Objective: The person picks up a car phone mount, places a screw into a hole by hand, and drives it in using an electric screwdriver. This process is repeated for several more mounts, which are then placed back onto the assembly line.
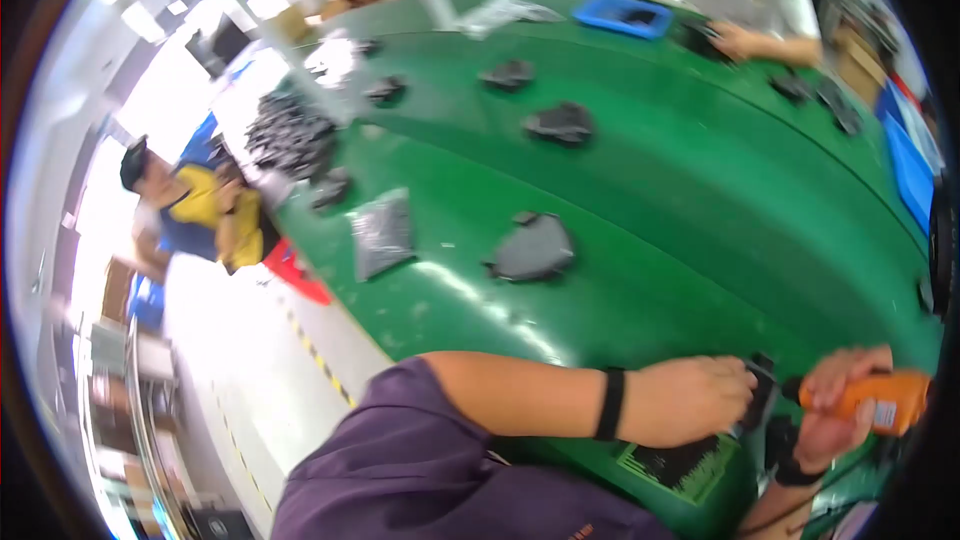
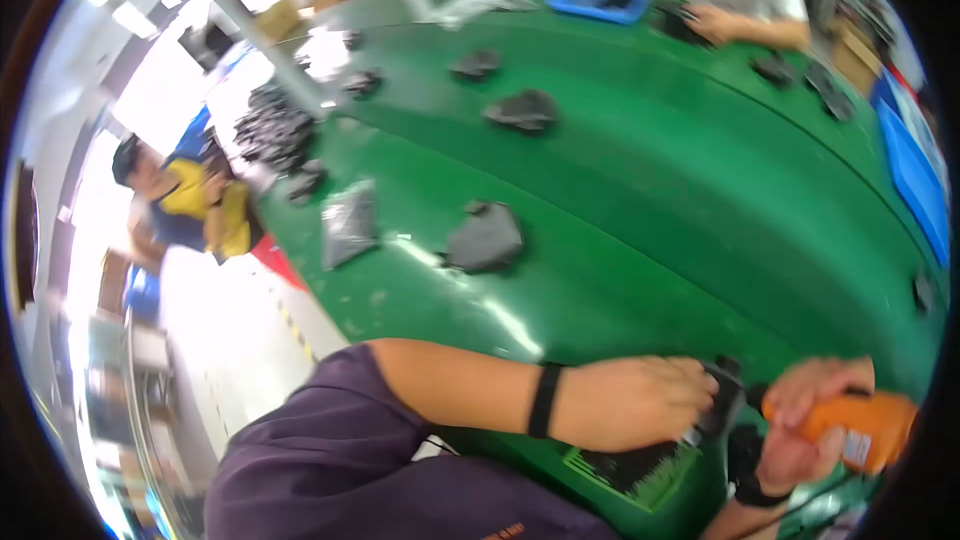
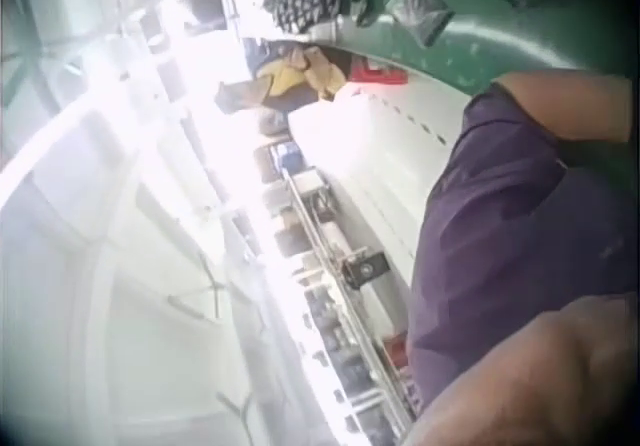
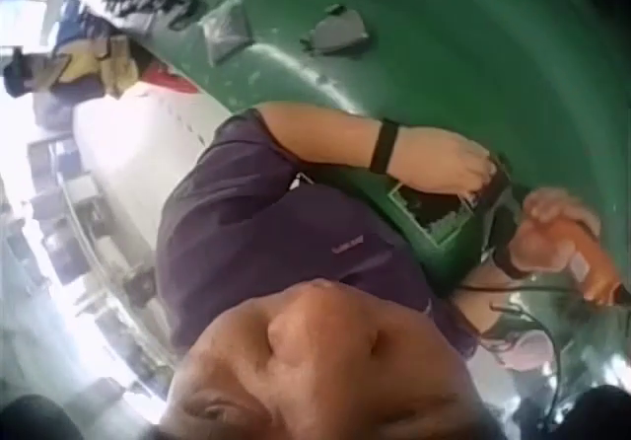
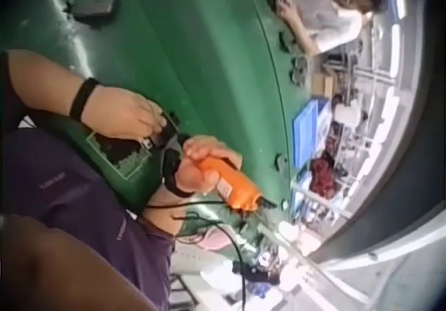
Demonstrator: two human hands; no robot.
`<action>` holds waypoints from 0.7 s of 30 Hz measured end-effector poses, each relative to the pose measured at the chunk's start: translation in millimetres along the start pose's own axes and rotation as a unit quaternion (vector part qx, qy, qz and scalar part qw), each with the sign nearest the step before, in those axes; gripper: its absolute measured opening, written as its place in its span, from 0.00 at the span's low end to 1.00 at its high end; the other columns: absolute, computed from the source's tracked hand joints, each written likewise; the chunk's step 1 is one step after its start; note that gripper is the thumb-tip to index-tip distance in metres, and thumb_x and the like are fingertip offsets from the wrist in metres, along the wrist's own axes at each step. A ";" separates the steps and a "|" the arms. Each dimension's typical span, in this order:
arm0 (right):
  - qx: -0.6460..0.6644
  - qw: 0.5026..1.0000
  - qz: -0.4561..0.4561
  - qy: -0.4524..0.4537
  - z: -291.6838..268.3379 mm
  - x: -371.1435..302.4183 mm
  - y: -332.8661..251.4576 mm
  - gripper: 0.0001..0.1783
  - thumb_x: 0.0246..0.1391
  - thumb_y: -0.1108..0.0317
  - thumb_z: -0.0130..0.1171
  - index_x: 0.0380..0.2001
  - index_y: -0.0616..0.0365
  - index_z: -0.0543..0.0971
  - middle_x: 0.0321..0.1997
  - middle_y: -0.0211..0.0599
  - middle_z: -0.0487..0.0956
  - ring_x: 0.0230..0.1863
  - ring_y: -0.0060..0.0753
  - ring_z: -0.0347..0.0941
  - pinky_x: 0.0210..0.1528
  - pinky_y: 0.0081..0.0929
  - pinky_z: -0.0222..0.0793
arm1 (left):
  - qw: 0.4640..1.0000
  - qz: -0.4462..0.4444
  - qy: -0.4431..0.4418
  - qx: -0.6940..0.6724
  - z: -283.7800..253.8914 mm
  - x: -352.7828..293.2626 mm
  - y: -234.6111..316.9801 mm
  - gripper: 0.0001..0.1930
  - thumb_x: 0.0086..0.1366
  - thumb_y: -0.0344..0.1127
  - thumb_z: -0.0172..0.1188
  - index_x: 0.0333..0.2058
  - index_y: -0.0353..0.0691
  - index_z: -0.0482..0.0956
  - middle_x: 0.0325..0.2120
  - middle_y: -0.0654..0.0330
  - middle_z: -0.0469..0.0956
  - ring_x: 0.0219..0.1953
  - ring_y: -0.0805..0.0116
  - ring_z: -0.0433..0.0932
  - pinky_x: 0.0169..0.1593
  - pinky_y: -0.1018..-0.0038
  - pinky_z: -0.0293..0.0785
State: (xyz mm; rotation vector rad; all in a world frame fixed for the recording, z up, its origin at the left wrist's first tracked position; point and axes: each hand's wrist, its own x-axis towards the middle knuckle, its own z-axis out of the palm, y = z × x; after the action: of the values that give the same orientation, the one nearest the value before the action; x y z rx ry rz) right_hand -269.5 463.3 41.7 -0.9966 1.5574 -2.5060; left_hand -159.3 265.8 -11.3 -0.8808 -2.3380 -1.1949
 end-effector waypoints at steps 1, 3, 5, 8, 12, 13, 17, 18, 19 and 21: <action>-0.006 1.000 0.006 -0.006 1.5 -2.0 -5.6 0.31 0.56 0.43 0.66 0.40 0.56 0.64 0.20 0.28 0.67 0.19 0.24 0.65 0.22 0.21 0.65 | 1.000 -0.014 -0.013 0.004 -4.2 1.0 6.9 0.11 0.61 0.35 0.61 0.35 0.32 0.77 0.45 0.48 0.79 0.54 0.48 0.76 0.63 0.58 0.71; 0.005 0.999 0.020 -0.028 18.1 -4.2 1.2 0.32 0.55 0.42 0.68 0.41 0.56 0.64 0.20 0.28 0.69 0.19 0.25 0.66 0.23 0.23 0.67 | 0.999 -0.047 -0.016 0.021 -8.2 -9.6 12.4 0.11 0.60 0.35 0.62 0.35 0.32 0.77 0.44 0.48 0.78 0.54 0.47 0.76 0.63 0.57 0.71; 0.006 0.999 0.005 0.051 46.9 -4.6 1.7 0.27 0.59 0.46 0.64 0.41 0.56 0.65 0.19 0.27 0.68 0.19 0.23 0.65 0.23 0.20 0.65 | 0.997 -0.067 -0.021 0.007 -11.9 -16.4 13.7 0.11 0.59 0.35 0.63 0.35 0.32 0.78 0.43 0.48 0.78 0.53 0.47 0.76 0.62 0.57 0.71; 0.043 0.999 -0.007 -0.031 43.3 -4.1 -34.1 0.27 0.62 0.43 0.59 0.49 0.53 0.68 0.26 0.30 0.70 0.23 0.28 0.65 0.28 0.27 0.66 | 0.997 -0.073 -0.014 -0.009 -17.9 -17.4 12.4 0.12 0.58 0.35 0.65 0.35 0.32 0.78 0.42 0.48 0.77 0.53 0.47 0.76 0.62 0.56 0.71; 0.090 0.978 -0.010 -0.186 56.8 -9.9 -49.8 0.33 0.63 0.36 0.55 0.59 0.50 0.70 0.32 0.34 0.72 0.28 0.33 0.65 0.35 0.36 0.69 | 0.999 -0.034 0.028 -0.031 -10.3 -12.5 8.2 0.12 0.57 0.35 0.67 0.33 0.33 0.78 0.40 0.49 0.76 0.51 0.47 0.75 0.63 0.55 0.70; 0.097 0.974 -0.008 -0.207 60.0 -11.2 -50.6 0.34 0.63 0.36 0.55 0.59 0.51 0.70 0.32 0.33 0.72 0.28 0.32 0.65 0.36 0.36 0.69 | 0.997 -0.007 0.072 -0.029 -7.4 -12.0 8.6 0.12 0.57 0.35 0.68 0.33 0.33 0.77 0.39 0.49 0.76 0.51 0.47 0.75 0.63 0.54 0.70; 0.101 0.974 -0.001 -0.200 59.9 -12.2 -48.8 0.35 0.63 0.34 0.54 0.59 0.51 0.69 0.32 0.32 0.72 0.29 0.31 0.65 0.37 0.36 0.69 | 0.993 0.004 0.105 -0.047 -6.6 -10.0 12.2 0.12 0.57 0.36 0.69 0.31 0.34 0.77 0.37 0.51 0.75 0.48 0.48 0.75 0.64 0.53 0.69; 0.102 0.974 -0.002 -0.200 60.1 -11.7 -49.7 0.35 0.63 0.34 0.54 0.59 0.51 0.69 0.32 0.32 0.72 0.29 0.31 0.65 0.37 0.36 0.69 | 0.994 -0.005 0.099 -0.055 -7.6 -8.9 13.1 0.12 0.56 0.36 0.69 0.30 0.34 0.77 0.37 0.52 0.75 0.48 0.49 0.75 0.65 0.52 0.69; 0.103 0.975 -0.005 -0.199 60.8 -11.2 -51.0 0.36 0.63 0.34 0.54 0.59 0.51 0.69 0.32 0.32 0.72 0.29 0.31 0.65 0.36 0.36 0.69 | 0.994 -0.004 0.098 -0.054 -8.2 -7.4 13.7 0.12 0.56 0.36 0.69 0.30 0.34 0.77 0.37 0.52 0.75 0.48 0.49 0.75 0.65 0.52 0.69; 0.104 0.975 -0.004 -0.194 61.5 -12.6 -51.2 0.36 0.63 0.33 0.54 0.59 0.51 0.69 0.32 0.32 0.72 0.28 0.31 0.65 0.35 0.35 0.68 | 0.990 -0.005 0.129 -0.050 -6.1 -7.8 15.0 0.11 0.53 0.35 0.70 0.28 0.36 0.77 0.35 0.53 0.75 0.44 0.50 0.75 0.57 0.56 0.71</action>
State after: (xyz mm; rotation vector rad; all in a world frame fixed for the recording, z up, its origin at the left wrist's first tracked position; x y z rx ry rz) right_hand -211.7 444.3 95.2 -1.3550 1.1550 -2.2387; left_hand -143.1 264.6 -3.4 -0.7008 -2.0951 -1.3518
